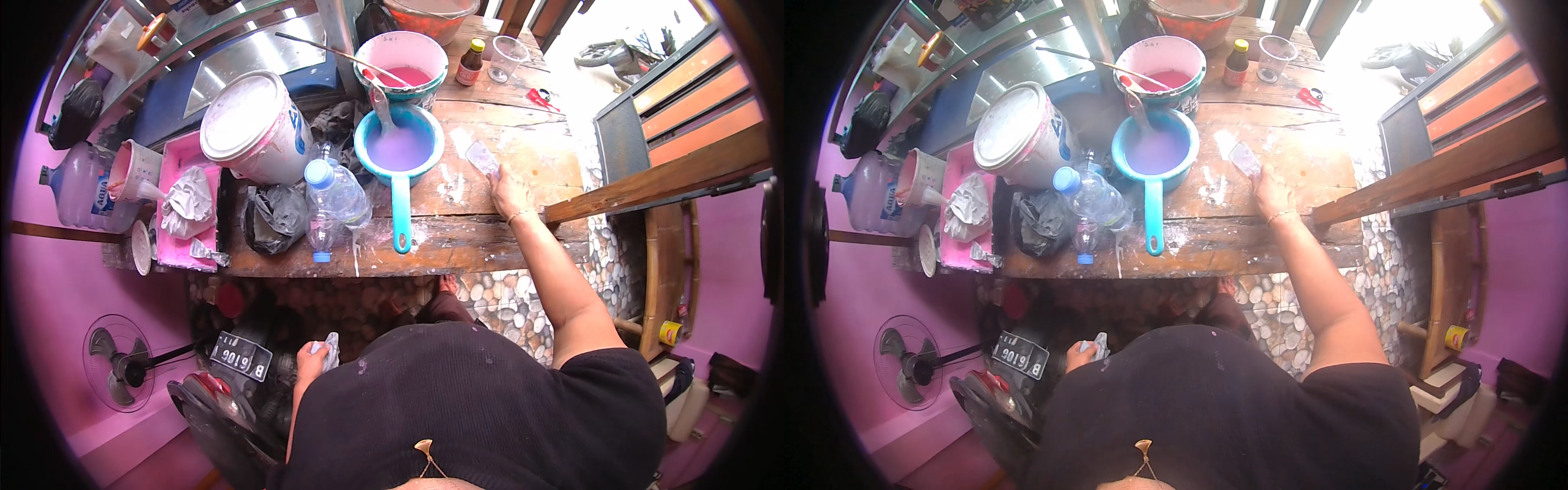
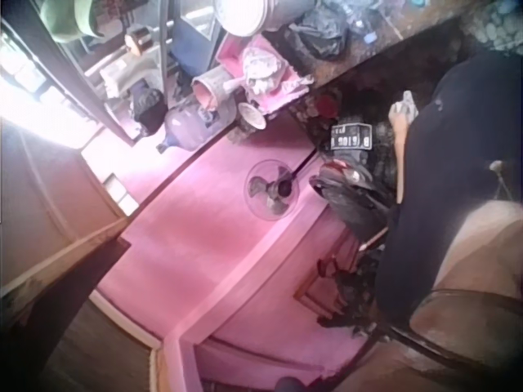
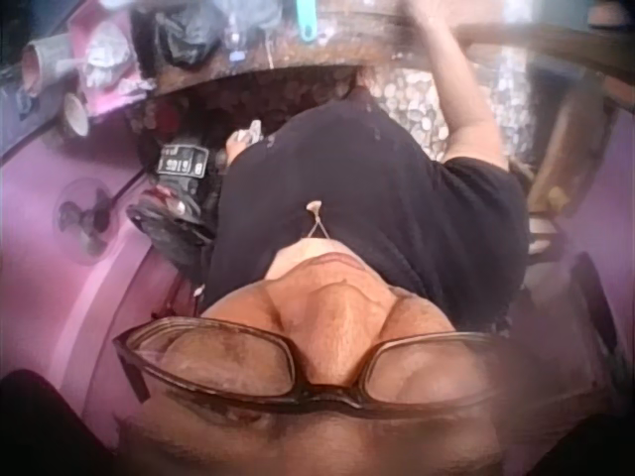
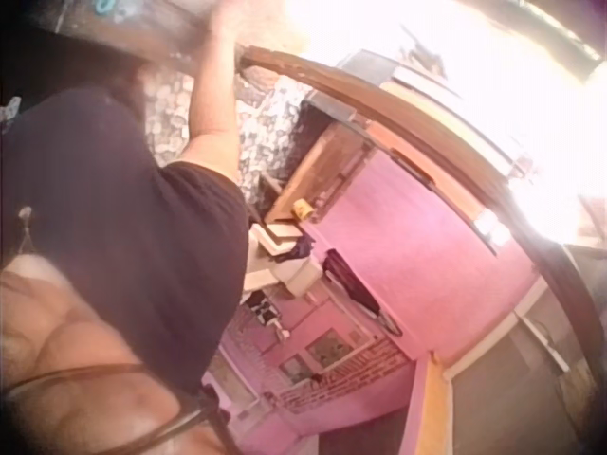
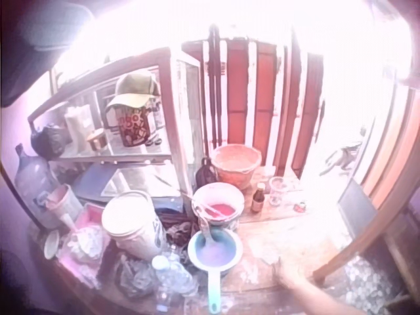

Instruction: The person stirs pink paint in a bucket with a brush, wipes a wooden board with a cloth, and spreads a white paste onto the board using a putty knife.

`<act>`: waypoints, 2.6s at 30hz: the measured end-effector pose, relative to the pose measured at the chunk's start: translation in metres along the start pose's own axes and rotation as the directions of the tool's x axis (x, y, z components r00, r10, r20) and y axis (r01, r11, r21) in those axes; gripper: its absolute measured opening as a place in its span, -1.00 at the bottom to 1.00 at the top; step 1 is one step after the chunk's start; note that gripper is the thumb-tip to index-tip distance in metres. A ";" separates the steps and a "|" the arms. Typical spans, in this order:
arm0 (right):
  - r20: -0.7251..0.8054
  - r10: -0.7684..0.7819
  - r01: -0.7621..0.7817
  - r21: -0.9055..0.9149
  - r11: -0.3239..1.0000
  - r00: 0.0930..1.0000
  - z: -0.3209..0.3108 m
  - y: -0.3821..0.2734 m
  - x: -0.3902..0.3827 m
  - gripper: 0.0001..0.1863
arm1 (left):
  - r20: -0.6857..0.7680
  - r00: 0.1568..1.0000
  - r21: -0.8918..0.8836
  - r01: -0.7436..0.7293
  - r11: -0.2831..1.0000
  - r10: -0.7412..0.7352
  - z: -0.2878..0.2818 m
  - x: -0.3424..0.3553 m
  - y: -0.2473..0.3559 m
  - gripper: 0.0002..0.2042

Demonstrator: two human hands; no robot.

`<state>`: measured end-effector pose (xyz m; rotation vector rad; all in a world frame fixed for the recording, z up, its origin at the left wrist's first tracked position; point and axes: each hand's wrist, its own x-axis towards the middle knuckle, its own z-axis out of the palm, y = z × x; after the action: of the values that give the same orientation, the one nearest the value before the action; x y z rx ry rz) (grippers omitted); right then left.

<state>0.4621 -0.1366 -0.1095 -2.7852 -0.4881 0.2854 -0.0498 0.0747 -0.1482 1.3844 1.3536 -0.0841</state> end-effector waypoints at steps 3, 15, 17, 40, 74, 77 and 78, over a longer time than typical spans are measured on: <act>0.022 0.002 -0.001 -0.050 0.999 1.000 -0.030 0.002 0.026 -0.61 | 0.046 0.999 -0.016 0.009 1.000 -0.008 0.005 0.006 -0.002 -0.83; 0.038 0.075 -0.076 0.012 0.997 0.996 -0.044 0.001 0.058 -0.57 | 0.052 0.999 0.008 -0.002 1.000 0.002 0.036 0.012 0.020 -0.84; -0.049 0.175 -0.171 0.078 0.982 0.983 -0.037 0.003 0.072 -0.57 | 0.031 0.999 0.007 -0.037 0.999 0.037 0.037 0.016 0.016 -0.83; 0.269 -0.013 -0.004 0.061 0.998 0.963 -0.008 -0.040 0.061 -0.55 | 0.041 0.999 -0.049 0.024 0.998 -0.022 0.071 0.003 0.033 -0.82; 0.629 -0.630 0.847 -0.086 0.525 0.455 -0.058 -0.215 0.043 -0.79 | -0.124 0.988 -0.149 0.068 0.987 -0.087 0.068 -0.021 -0.033 -0.79; 0.545 -0.661 0.815 -0.075 0.575 0.516 -0.082 -0.194 0.049 -0.80 | -0.082 0.993 -0.124 0.070 0.990 -0.080 0.070 -0.016 -0.048 -0.80; 0.524 -0.644 0.769 -0.033 0.639 0.558 -0.108 -0.191 0.045 -0.80 | -0.071 0.994 -0.145 0.076 0.986 -0.087 0.071 -0.016 -0.047 -0.80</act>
<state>0.4728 0.0236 0.0466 -2.4220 -1.8463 0.7410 -0.0462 0.0002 -0.1921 1.2235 1.4521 0.0115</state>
